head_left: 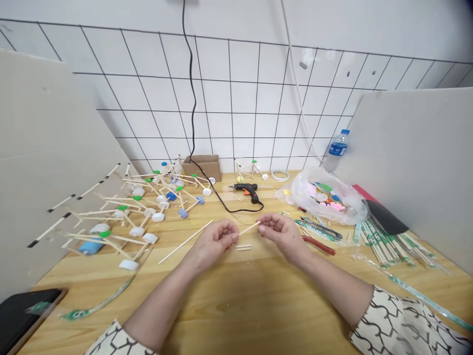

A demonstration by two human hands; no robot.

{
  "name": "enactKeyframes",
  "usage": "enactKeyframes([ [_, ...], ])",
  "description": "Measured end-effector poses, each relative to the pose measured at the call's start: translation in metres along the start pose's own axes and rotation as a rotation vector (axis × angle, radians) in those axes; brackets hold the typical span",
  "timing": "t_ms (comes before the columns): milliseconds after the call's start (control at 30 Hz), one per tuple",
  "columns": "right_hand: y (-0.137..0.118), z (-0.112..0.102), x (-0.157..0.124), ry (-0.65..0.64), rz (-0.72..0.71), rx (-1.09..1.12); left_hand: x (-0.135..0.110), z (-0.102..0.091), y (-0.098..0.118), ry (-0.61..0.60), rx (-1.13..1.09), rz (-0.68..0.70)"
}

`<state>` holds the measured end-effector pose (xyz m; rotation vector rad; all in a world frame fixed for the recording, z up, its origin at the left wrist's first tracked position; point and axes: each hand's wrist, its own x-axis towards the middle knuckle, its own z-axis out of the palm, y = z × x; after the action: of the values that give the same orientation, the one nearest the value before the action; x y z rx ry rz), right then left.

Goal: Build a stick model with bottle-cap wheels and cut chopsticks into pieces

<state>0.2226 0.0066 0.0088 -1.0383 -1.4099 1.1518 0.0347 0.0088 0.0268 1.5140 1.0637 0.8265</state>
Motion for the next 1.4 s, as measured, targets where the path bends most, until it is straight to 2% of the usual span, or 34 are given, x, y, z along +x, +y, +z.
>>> enactKeyframes([
  [100, -0.003, 0.001, -0.002, 0.012, 0.056, 0.180, -0.001, 0.003, -0.001, -0.035, -0.080, -0.031],
  [267, -0.008, 0.002, -0.004, 0.064, 0.033, 0.191, -0.003, 0.008, 0.000, -0.066, -0.154, -0.053],
  [467, -0.020, -0.002, -0.007, 0.082, -0.016, 0.170, -0.009, 0.013, 0.009, 0.022, -0.098, -0.045],
  [733, -0.027, -0.004, -0.012, 0.051, -0.038, 0.182, -0.012, 0.017, 0.014, 0.099, -0.153, -0.012],
  [1200, -0.032, -0.005, -0.011, 0.127, -0.031, 0.122, -0.014, 0.021, 0.010, 0.005, -0.246, -0.093],
  [1300, -0.030, -0.006, -0.011, 0.101, -0.030, 0.166, -0.014, 0.022, 0.010, -0.010, -0.286, -0.099],
  [1400, -0.030, -0.007, -0.010, 0.049, 0.041, 0.293, -0.014, 0.022, 0.010, -0.020, -0.314, -0.109],
])
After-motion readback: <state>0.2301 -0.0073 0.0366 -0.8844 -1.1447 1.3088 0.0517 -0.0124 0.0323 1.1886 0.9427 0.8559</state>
